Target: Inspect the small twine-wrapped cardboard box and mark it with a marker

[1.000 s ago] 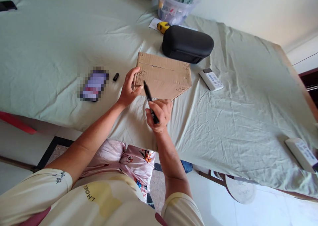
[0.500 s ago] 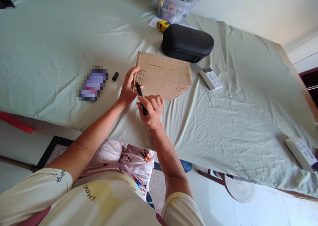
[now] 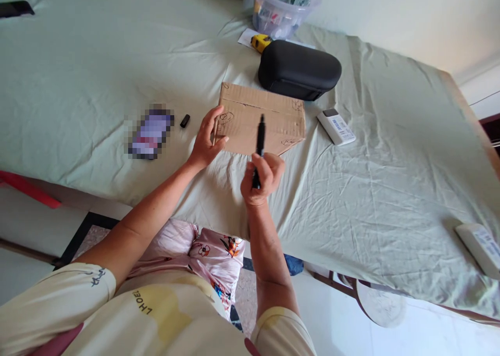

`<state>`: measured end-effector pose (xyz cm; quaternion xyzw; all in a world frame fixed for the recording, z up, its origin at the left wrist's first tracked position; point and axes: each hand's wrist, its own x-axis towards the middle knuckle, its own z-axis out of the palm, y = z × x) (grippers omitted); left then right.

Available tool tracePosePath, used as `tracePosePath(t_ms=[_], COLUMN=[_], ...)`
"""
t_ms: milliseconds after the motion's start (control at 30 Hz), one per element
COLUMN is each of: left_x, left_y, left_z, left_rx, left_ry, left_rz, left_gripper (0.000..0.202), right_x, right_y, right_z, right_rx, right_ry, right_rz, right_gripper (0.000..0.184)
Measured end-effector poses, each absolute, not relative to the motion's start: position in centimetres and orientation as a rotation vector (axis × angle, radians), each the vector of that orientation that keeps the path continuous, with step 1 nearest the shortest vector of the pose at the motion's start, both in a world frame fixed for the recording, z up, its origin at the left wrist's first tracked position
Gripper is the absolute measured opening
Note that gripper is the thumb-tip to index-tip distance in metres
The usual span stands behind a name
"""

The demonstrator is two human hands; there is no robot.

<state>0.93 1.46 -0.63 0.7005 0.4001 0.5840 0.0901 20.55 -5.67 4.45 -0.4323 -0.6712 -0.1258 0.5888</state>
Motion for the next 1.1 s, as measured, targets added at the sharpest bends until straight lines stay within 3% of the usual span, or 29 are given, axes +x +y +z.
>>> tracePosePath(t_ms=[100,300,500,700,867,1000,1100], left_x=[1.0,0.7,-1.3,-6.3,-10.8,-11.5,-11.0], left_y=[1.2,-0.3,-2.1,-6.6,-11.4,-12.1,-11.3], left_z=[-0.6,-0.5,1.1,3.3,4.6,4.9,4.7], left_rx=[2.098,1.915,1.663,1.637,1.293,1.221,1.228], left_ry=[1.167,1.246,1.615,2.051,2.700,2.784,2.762], left_rz=[1.725,1.755,1.812,1.618,1.074,0.690,0.599], left_gripper=[0.074,0.079,0.066,0.052,0.083,0.101,0.099], right_x=[22.4,28.3,28.4,27.5,27.6,27.5,27.5], right_y=[-4.5,-0.9,0.3,-0.3,-0.3,0.0,0.3], right_z=[5.0,3.2,1.4,2.1,1.6,0.9,0.5], right_rx=[-1.206,-1.477,-2.034,-2.141,-2.077,-1.946,-1.864], right_ry=[-1.412,-1.287,-1.394,-1.439,-1.477,-1.447,-1.392], right_rz=[-0.284,-0.101,0.138,0.173,0.140,0.084,0.059], right_gripper=[0.048,0.046,0.037,0.041,0.050,0.055,0.055])
